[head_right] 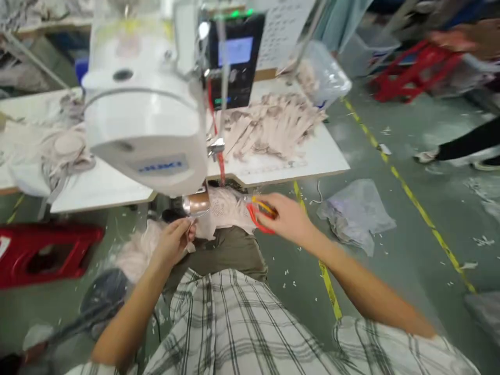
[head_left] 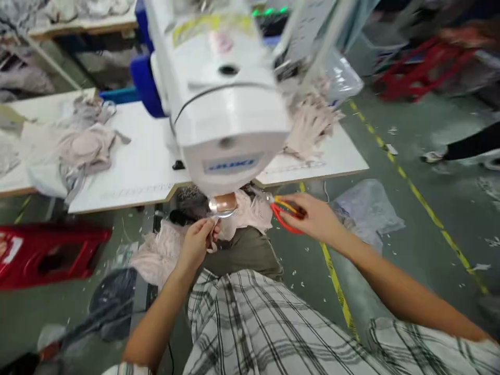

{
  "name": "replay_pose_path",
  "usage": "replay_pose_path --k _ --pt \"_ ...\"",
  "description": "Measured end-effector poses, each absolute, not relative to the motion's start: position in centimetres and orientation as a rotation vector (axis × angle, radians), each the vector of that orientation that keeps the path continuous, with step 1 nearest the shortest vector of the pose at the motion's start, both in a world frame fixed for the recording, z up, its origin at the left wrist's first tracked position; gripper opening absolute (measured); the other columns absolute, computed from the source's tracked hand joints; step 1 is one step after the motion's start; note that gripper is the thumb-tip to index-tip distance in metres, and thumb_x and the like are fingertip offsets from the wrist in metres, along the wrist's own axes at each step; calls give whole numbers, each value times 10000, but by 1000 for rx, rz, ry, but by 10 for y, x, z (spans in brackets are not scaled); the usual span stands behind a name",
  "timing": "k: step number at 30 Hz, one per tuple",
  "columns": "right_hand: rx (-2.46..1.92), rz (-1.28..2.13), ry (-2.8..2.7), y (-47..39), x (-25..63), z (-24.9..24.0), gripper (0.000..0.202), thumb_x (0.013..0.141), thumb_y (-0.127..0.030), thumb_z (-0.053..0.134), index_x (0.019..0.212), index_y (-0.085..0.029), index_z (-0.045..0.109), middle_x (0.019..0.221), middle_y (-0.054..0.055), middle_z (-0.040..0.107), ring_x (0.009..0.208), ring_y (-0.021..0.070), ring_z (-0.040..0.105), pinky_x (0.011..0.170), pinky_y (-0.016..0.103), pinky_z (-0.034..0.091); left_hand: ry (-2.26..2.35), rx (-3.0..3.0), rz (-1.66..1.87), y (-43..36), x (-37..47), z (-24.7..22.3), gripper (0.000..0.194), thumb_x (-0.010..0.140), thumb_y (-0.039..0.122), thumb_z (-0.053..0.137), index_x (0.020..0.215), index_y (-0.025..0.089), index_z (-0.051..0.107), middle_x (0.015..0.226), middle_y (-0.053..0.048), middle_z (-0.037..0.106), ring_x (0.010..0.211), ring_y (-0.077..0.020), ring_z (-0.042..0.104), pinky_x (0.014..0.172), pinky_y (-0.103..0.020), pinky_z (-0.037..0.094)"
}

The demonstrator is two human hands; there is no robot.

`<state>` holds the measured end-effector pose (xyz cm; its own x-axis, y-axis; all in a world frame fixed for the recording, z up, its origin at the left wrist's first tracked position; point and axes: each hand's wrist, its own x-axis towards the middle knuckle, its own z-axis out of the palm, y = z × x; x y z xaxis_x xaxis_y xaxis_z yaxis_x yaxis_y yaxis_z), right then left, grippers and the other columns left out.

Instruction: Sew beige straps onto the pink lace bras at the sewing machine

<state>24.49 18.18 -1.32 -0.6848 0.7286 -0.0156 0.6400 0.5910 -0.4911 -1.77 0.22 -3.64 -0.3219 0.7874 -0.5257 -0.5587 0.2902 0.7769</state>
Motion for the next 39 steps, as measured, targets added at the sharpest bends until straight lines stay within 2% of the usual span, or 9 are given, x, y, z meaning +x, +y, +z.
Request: replay_pose_path --k 2,6,14,17,20,24,27,31,39 --pt "-965 872 -2702 143 247 -7 368 827 -325 643 1181 -230 606 1167 83 675 888 216 670 748 326 542 1298 205 1385 0 -19 -39 338 716 433 797 804 124 694 686 -6 622 566 -67 519 527 -173 406" --pt "-851 904 -2737 96 230 0 341 848 -275 618 1186 -232 597 1222 87 661 957 222 674 775 347 567 1254 225 1371 -3 -15 -36 288 747 401 777 801 133 686 705 -8 640 582 -70 537 562 -178 432" --pt "-774 926 -2751 102 198 -14 326 875 -269 611 1196 -214 599 1231 83 670 1015 227 670 797 351 562 1316 344 1297 -7 -13 -32 224 807 368 683 794 150 634 706 -10 653 585 -81 531 554 -191 405" --pt "-754 1005 -2774 104 199 -16 316 895 -279 608 1208 -232 606 1219 65 683 958 205 678 775 332 550 1337 360 1290 -9 -16 -33 156 807 297 637 759 149 627 679 -5 630 561 -74 496 531 -187 374" --pt "-826 1094 -2742 104 205 -16 286 901 -301 605 1180 -244 630 1094 52 715 818 178 672 698 307 531 1299 335 1289 -12 -22 -35 125 777 245 609 709 140 626 638 6 582 509 -56 424 474 -181 307" --pt "-912 1175 -2641 101 211 -15 339 822 -252 634 1161 -247 616 1091 54 694 718 154 627 614 285 499 1243 273 1295 -14 -28 -40 241 802 358 646 703 139 629 555 44 469 437 -41 310 413 -187 193" --pt "-889 1217 -2629 97 209 -17 424 784 -259 647 1201 -248 574 1192 74 658 784 171 637 640 299 514 1227 242 1327 -15 -29 -43 313 781 434 715 724 134 651 535 59 438 441 -37 327 434 -178 248" --pt "-883 1246 -2627 94 198 -22 421 784 -289 645 1196 -244 569 1204 82 651 891 209 654 706 334 535 1261 237 1358 -17 -27 -41 317 764 429 772 704 145 644 603 19 558 498 -51 452 455 -172 308" --pt "-908 1295 -2619 96 173 -21 403 809 -308 643 1204 -242 594 1201 68 665 946 215 663 760 339 538 1518 453 1364 -16 -23 -31 253 847 388 674 751 154 669 650 7 629 570 -82 527 571 -198 432"
